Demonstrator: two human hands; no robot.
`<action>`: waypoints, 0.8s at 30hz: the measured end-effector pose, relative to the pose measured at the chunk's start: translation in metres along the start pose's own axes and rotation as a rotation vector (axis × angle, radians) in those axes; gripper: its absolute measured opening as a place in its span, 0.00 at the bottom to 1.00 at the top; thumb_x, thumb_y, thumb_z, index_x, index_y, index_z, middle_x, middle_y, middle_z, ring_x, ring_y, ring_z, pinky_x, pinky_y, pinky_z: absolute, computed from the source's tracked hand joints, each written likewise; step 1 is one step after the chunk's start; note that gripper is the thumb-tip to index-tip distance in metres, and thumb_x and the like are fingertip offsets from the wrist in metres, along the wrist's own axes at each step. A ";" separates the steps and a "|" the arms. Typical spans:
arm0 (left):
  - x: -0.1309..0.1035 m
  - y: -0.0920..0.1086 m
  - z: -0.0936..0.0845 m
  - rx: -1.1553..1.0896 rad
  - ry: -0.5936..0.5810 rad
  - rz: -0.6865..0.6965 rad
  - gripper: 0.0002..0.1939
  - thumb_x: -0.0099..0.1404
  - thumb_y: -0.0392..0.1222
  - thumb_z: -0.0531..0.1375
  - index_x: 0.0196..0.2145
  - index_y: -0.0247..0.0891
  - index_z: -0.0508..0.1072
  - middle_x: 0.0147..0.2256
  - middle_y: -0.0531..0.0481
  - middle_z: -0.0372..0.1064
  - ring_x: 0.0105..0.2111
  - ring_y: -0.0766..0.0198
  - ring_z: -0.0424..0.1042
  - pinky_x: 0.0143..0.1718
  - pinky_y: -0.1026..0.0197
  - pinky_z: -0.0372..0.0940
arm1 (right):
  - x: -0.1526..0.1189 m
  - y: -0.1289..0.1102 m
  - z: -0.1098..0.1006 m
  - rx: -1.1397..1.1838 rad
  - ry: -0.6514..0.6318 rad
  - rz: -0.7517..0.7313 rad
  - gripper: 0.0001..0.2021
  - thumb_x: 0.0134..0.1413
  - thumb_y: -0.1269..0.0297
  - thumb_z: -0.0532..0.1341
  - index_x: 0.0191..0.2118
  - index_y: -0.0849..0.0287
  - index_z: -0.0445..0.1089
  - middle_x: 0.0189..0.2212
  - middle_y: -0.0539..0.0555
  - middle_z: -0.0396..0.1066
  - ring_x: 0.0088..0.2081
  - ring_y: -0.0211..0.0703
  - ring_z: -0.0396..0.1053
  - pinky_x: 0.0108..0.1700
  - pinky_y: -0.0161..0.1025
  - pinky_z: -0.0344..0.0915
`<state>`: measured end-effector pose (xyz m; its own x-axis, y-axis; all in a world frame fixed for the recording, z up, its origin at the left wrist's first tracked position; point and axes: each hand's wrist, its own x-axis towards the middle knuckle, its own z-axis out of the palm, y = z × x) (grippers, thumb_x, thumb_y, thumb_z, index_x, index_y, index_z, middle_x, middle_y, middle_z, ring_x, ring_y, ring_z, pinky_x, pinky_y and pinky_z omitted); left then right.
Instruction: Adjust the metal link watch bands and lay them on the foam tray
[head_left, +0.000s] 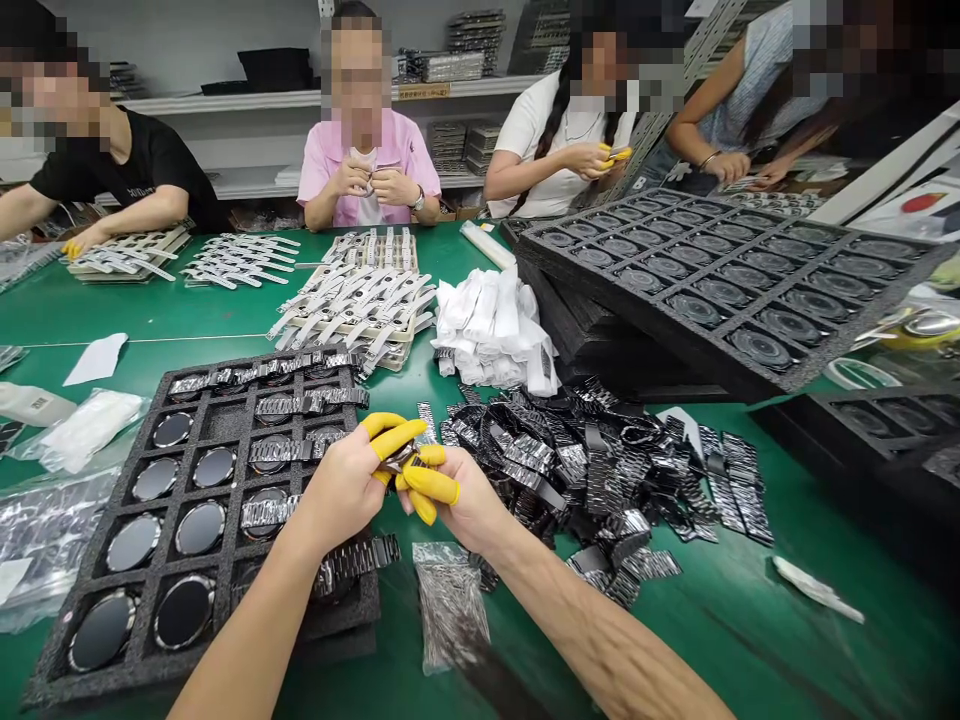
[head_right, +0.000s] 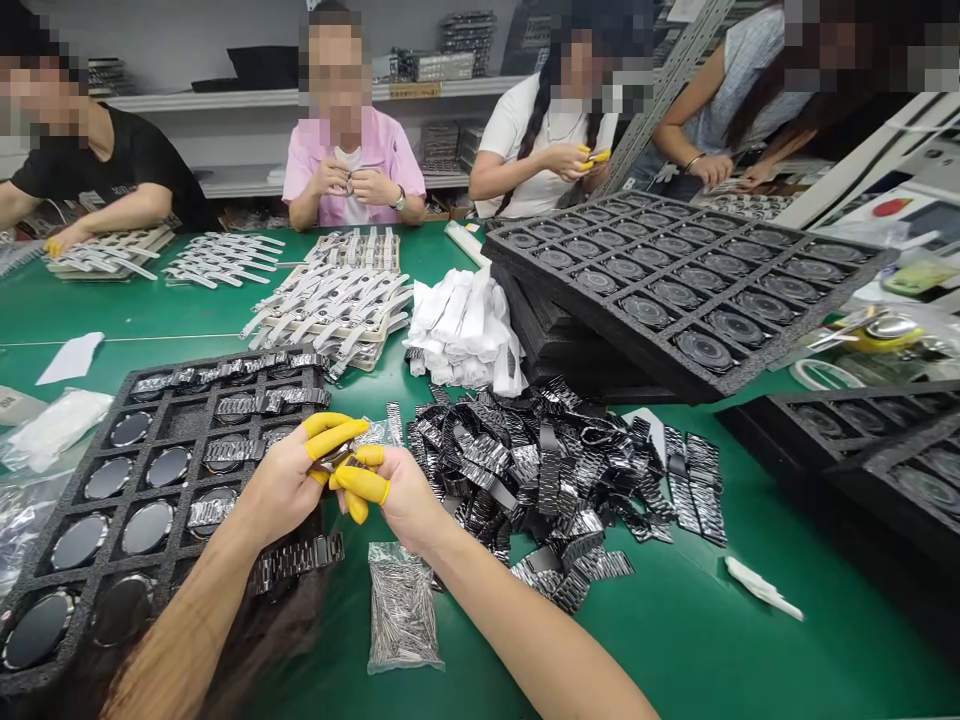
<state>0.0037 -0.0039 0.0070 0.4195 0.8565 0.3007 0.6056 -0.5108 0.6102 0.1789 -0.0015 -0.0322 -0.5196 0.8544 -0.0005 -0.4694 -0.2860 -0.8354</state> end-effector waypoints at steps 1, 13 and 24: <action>0.000 0.000 0.000 -0.011 0.008 0.002 0.37 0.60 0.21 0.50 0.62 0.45 0.74 0.54 0.46 0.74 0.53 0.58 0.76 0.56 0.56 0.73 | 0.000 -0.001 0.000 0.001 0.003 -0.003 0.16 0.52 0.51 0.74 0.26 0.57 0.78 0.16 0.48 0.69 0.21 0.39 0.64 0.29 0.38 0.61; -0.002 -0.001 0.003 -0.023 0.023 0.019 0.37 0.59 0.20 0.50 0.62 0.43 0.73 0.54 0.45 0.71 0.53 0.59 0.74 0.58 0.57 0.71 | 0.004 0.002 -0.002 0.080 -0.041 -0.019 0.16 0.53 0.54 0.74 0.26 0.60 0.76 0.15 0.47 0.67 0.20 0.37 0.62 0.29 0.37 0.61; -0.003 -0.002 0.005 -0.035 0.045 0.033 0.33 0.65 0.24 0.50 0.65 0.43 0.70 0.55 0.41 0.64 0.56 0.54 0.70 0.59 0.50 0.70 | 0.002 0.001 0.006 0.134 0.085 -0.046 0.21 0.53 0.45 0.75 0.30 0.59 0.73 0.19 0.47 0.68 0.22 0.36 0.64 0.29 0.36 0.60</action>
<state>0.0041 -0.0058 0.0012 0.4077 0.8420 0.3533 0.5674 -0.5368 0.6244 0.1726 -0.0026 -0.0295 -0.4356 0.9000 -0.0154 -0.5850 -0.2961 -0.7551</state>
